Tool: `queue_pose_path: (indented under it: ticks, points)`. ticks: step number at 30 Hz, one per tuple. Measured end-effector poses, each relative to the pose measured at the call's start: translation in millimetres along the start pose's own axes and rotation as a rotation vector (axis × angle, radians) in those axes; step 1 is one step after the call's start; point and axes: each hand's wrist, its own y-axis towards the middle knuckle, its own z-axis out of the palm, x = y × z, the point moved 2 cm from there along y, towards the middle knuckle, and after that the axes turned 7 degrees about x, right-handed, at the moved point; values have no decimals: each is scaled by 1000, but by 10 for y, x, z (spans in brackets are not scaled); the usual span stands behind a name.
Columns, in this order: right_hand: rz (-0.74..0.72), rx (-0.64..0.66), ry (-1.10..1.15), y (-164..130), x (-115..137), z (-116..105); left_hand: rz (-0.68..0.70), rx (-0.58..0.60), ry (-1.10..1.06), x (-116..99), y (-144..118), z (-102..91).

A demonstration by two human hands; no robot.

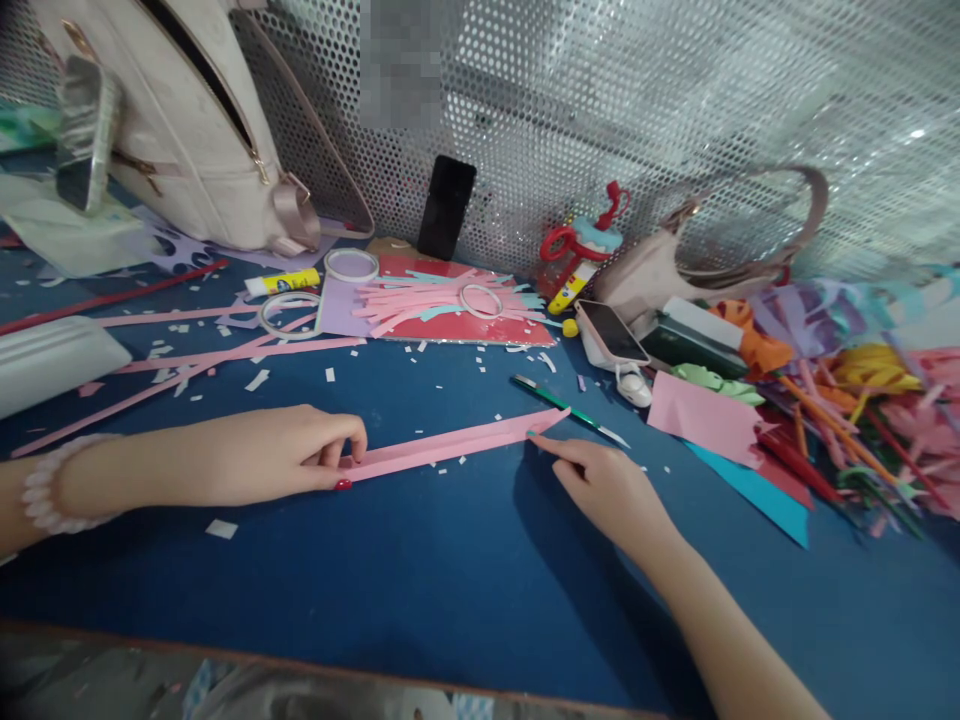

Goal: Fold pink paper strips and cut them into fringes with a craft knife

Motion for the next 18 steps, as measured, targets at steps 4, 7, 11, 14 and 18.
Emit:
queue_pose_path:
  ticks: [4, 7, 11, 14, 18]
  points:
    - [124, -23, -53, 13, -169, -18, 16, -12, 18, 21, -9, -2]
    - [224, -3, -106, 16, -250, -44, 21, 10, 53, 28, -50, -28]
    - [270, -2, -189, -2, -215, -46, -34, 58, 77, 31, -114, -102]
    - [253, -75, -232, -16, -165, -26, -68, 98, 56, 44, -118, -139]
    - [241, -172, -225, -5, -191, -35, -12, -48, 174, 55, -72, -132]
